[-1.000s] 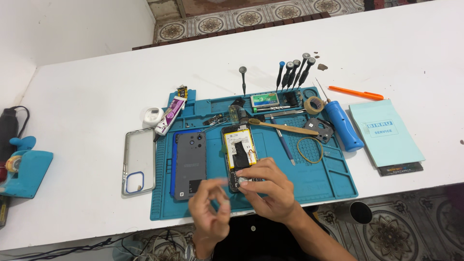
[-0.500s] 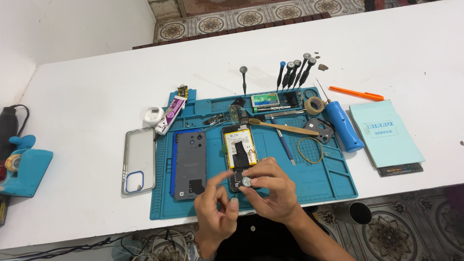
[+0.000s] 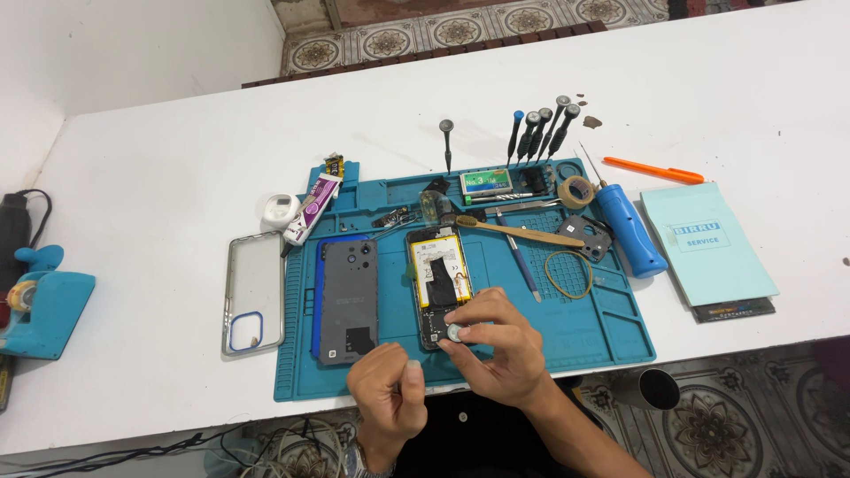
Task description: The person repairs a disassembled smartphone on a blue repair mat, using a screwdriver to remove and tighten small screws from the phone's internal board and handling tiny components by hand. They pick up and reposition small parts and work on the phone chassis throughout the clip.
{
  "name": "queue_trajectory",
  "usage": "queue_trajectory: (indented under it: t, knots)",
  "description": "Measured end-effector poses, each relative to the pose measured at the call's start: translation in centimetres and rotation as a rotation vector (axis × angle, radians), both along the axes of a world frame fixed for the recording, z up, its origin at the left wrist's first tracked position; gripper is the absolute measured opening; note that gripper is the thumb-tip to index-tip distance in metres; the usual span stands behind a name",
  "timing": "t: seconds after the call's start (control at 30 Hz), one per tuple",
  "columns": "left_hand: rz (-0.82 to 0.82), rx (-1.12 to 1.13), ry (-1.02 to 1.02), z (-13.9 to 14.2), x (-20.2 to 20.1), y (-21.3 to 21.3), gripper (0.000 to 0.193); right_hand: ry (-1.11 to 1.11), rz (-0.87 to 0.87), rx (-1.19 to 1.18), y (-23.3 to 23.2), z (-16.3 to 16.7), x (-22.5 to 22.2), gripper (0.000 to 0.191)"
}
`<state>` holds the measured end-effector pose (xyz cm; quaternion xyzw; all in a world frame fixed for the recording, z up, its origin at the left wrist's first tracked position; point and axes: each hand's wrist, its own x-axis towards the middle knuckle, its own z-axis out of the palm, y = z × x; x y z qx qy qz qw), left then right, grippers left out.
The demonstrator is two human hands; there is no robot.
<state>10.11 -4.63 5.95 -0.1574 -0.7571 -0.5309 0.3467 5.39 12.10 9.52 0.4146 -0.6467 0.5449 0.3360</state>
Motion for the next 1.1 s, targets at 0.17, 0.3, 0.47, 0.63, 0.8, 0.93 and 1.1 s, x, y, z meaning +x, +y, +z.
queue_trajectory:
  t: [0.17,0.3,0.47,0.63,0.8,0.93,1.1]
  knots:
    - [-0.005,-0.003,0.004,0.0,0.0,0.0,0.047,-0.002,0.000,-0.005,0.0,-0.1,0.0,0.041]
    - [-0.013,-0.008,0.007,0.1,0.0,0.1,0.048,0.004,-0.015,-0.012,0.0,-0.3,0.0,0.041]
    - [-0.021,-0.022,0.019,0.7,0.0,0.1,0.047,-0.001,-0.026,-0.048,0.1,-0.5,-0.1,0.040]
    - [-0.024,-0.012,0.036,0.9,0.2,0.0,0.044,-0.029,-0.057,-0.097,0.4,-1.1,0.1,0.039]
    - [-0.011,0.005,0.044,0.8,0.2,-0.1,0.043,-0.039,-0.087,-0.151,0.2,-1.9,0.0,0.038]
    - [-0.017,0.003,0.055,0.7,0.3,-0.2,0.044,-0.055,-0.107,-0.163,0.3,-2.1,0.1,0.036]
    - [-0.008,0.005,0.074,0.4,0.1,-0.1,0.049,-0.044,-0.147,-0.118,0.2,-1.9,0.0,0.027]
